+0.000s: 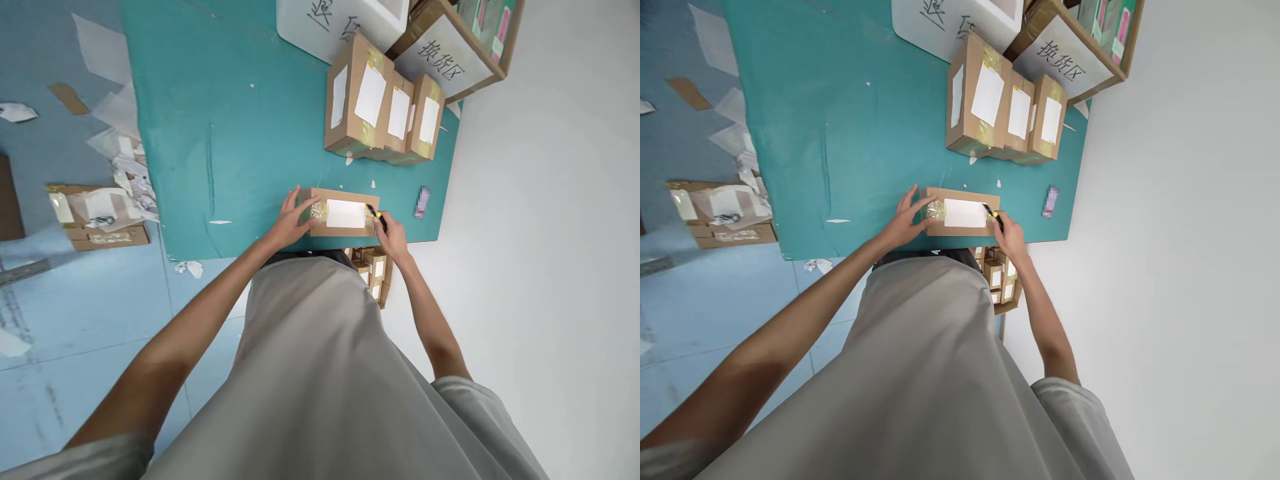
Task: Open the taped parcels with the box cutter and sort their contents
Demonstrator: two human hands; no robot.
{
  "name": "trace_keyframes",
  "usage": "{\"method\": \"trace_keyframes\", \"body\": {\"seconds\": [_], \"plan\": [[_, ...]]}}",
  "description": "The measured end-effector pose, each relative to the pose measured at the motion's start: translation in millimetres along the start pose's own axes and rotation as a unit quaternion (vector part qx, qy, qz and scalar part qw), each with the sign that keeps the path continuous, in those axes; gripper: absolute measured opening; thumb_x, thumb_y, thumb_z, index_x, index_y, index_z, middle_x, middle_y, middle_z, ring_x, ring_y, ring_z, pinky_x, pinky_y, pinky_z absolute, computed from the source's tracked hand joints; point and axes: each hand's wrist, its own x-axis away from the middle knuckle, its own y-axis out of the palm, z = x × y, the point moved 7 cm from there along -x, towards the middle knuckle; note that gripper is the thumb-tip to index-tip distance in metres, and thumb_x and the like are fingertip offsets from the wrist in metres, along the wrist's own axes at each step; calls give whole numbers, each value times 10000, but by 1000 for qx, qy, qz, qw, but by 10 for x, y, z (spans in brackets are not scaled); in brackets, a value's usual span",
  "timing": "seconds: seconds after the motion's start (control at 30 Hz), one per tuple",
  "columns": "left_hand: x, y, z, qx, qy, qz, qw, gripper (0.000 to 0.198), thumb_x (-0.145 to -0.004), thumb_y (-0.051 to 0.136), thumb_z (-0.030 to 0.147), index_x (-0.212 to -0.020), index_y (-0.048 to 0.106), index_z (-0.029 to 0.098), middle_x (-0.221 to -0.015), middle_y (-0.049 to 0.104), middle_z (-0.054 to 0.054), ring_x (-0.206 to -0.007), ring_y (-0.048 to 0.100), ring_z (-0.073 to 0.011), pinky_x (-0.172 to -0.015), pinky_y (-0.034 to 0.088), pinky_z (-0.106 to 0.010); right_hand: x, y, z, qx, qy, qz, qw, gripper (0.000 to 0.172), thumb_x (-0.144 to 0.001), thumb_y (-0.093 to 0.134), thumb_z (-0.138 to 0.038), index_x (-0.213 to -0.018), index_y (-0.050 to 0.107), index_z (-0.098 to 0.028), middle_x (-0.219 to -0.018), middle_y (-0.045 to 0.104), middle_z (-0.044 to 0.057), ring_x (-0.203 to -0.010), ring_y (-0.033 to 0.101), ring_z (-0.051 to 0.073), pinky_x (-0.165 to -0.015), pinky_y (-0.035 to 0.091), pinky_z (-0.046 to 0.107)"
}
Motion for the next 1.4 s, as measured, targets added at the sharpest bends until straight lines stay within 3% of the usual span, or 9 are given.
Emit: {"method": "trace_keyframes", "body": {"seconds": [0.17,0.33,0.53,0.93,1.4], "plan": [[0,-5,12,47,11,-8,999,785,-1070,690,682,-1740,571,291,-1938,287,-164,-1811,262,-409,-1452,273,-637,-181,184,-847,173,-113,-116,971,521,-1247,362,-498,-1551,683,-222,-1400,814,150,-1179,772,324,-843,496,342],[-8,19,23,77,22,0,997,798,-1046,741,647,-1729,586,266,-1926,315,-172,-1809,272,-404,-1462,267,-612,-294,303,-1258,281,-143,-168,934,527,-1274,310,-480,-1591,647,-229,-1404,799,144,-1171,765,322,-799,423,329],[-47,49,-18,100,21,10,995,846,-1013,778,685,-1722,597,261,-1921,317,-187,-1804,286,-414,-1453,292,-601,-328,293,-1300,326,-147,-191,914,531,-1274,287,-469,-1576,639,-212,-1395,790,160,-1154,762,326,-824,409,350],[-55,49,-10,110,11,8,994,858,-1001,780,713,-1719,594,282,-1912,341,-175,-1805,277,-415,-1419,364,-618,-410,348,-1308,345,-162,-194,904,570,-1269,256,-495,-1610,618,-217,-1383,786,175,-1146,770,346,-821,426,362],[-34,21,69,120,-29,26,992,807,-971,790,583,-1703,610,296,-1892,393,-133,-1794,312,-389,-1410,400,-560,-479,238,-1428,357,-203,-213,886,526,-1261,319,-438,-1611,625,-193,-1373,800,210,-1162,780,360,-864,467,377]]}}
